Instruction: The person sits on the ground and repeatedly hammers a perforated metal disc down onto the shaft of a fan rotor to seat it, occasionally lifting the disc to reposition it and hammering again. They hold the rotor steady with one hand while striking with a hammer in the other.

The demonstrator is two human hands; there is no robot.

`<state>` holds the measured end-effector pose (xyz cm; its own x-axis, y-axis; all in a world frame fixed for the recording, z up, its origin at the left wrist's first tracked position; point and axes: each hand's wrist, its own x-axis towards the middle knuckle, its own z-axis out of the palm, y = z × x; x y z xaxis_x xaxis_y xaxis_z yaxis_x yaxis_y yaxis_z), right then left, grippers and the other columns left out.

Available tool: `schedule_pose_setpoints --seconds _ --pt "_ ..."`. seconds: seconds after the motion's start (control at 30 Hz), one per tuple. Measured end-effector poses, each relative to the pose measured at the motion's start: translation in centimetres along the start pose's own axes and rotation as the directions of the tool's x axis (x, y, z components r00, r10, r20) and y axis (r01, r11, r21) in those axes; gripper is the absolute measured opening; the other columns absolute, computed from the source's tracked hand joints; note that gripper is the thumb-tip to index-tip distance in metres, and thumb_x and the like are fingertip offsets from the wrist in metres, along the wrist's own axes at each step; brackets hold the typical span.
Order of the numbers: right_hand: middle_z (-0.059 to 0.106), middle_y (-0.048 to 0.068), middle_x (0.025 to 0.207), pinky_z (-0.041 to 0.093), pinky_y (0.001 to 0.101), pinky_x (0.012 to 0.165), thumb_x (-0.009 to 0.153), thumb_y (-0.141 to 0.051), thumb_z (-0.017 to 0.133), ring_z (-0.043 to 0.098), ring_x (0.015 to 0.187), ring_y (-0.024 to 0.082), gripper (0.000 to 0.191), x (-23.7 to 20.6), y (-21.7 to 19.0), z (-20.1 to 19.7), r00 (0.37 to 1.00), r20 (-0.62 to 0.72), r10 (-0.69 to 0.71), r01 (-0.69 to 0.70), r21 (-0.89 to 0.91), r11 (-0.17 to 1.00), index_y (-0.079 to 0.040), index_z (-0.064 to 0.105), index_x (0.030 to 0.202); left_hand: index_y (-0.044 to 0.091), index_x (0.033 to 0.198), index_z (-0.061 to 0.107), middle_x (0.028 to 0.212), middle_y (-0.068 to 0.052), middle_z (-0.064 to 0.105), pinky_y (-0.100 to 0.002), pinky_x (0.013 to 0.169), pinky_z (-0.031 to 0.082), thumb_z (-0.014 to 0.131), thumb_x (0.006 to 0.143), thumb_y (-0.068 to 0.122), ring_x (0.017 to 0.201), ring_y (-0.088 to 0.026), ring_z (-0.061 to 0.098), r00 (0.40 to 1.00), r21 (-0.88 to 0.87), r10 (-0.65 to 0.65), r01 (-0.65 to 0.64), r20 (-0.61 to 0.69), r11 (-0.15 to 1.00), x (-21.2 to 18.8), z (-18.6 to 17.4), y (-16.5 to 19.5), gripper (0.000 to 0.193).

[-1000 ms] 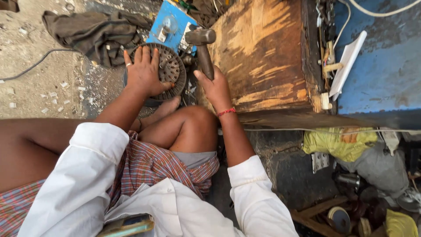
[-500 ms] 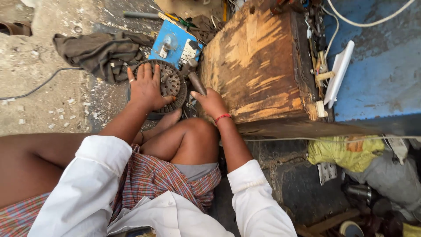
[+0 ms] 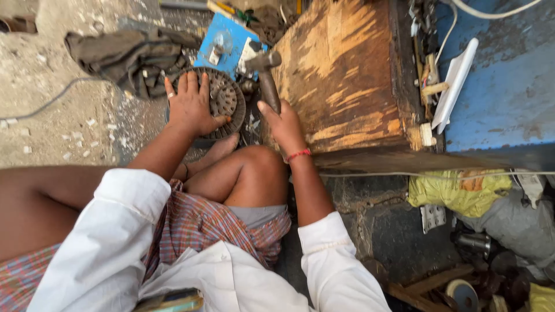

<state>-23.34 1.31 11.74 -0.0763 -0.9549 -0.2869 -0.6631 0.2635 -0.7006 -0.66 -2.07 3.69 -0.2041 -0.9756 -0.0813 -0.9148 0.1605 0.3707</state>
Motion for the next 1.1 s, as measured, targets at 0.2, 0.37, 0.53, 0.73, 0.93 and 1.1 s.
schedule_pose_setpoints --seconds 0.2,0.37,0.53,0.73,0.93,1.1 --pt "0.057 0.0 0.067 0.049 0.0341 0.051 0.094 -0.048 0.069 0.057 0.056 0.013 0.042 0.8 -0.6 -0.4 0.995 0.088 0.04 -0.027 -0.146 0.989 -0.007 0.061 0.091 0.004 0.161 0.023 0.161 -0.024 0.027 -0.066 0.117 0.001 0.072 0.068 0.079 0.151 -0.038 0.018 1.0 0.031 -0.003 0.002 0.021 1.0 0.4 0.7 -0.1 0.129" --pt "0.054 0.0 0.065 0.045 0.0355 0.048 0.096 -0.046 0.068 0.053 0.052 0.014 0.043 0.3 -1.0 -0.3 0.992 -0.084 -0.098 0.107 0.108 0.988 -0.005 0.058 0.087 0.003 0.162 0.024 0.163 -0.025 0.028 -0.066 0.119 0.001 0.07 0.07 0.079 0.153 -0.038 0.019 1.0 -0.007 0.002 -0.002 -0.002 1.0 0.2 1.7 -0.3 0.128" --pt "0.056 0.0 0.064 0.046 0.0348 0.047 0.094 -0.046 0.07 0.054 0.05 0.013 0.041 0.5 -1.0 -0.4 0.999 0.042 0.026 -0.024 -0.049 0.999 -0.006 0.061 0.088 0.005 0.162 0.023 0.163 -0.023 0.025 -0.066 0.117 0.0 0.07 0.067 0.081 0.152 -0.037 0.018 1.0 0.043 -0.02 0.02 0.006 0.999 0.4 1.2 -0.4 0.129" --pt "0.056 0.0 0.07 0.044 0.0325 0.054 0.101 -0.052 0.071 0.052 0.059 0.012 0.048 0.3 0.2 0.1 0.982 -0.148 -0.118 0.089 -0.191 0.978 -0.006 0.064 0.094 0.004 0.163 0.024 0.163 -0.024 0.027 -0.067 0.12 0.001 0.068 0.071 0.081 0.153 -0.037 0.02 0.999 0.017 0.011 -0.011 0.032 1.0 0.3 0.9 -0.1 0.128" --pt "0.054 0.0 0.066 0.048 0.0313 0.045 0.096 -0.048 0.065 0.054 0.05 0.011 0.043 0.7 -0.4 -0.8 0.995 0.028 0.094 -0.096 0.112 0.989 -0.006 0.06 0.096 0.005 0.162 0.021 0.163 -0.023 0.024 -0.068 0.117 0.0 0.07 0.069 0.079 0.152 -0.037 0.018 0.998 0.029 -0.001 -0.001 0.06 1.0 0.5 1.0 0.1 0.129" --pt "0.056 0.0 0.063 0.047 0.0302 0.043 0.097 -0.051 0.062 0.055 0.046 0.011 0.044 -0.2 -1.4 0.0 0.997 0.022 0.079 -0.079 -0.029 0.996 -0.007 0.059 0.094 0.006 0.163 0.021 0.165 -0.022 0.024 -0.068 0.118 0.001 0.07 0.068 0.078 0.153 -0.037 0.019 0.999 0.04 -0.008 0.007 0.042 0.999 0.3 1.0 -0.2 0.129"
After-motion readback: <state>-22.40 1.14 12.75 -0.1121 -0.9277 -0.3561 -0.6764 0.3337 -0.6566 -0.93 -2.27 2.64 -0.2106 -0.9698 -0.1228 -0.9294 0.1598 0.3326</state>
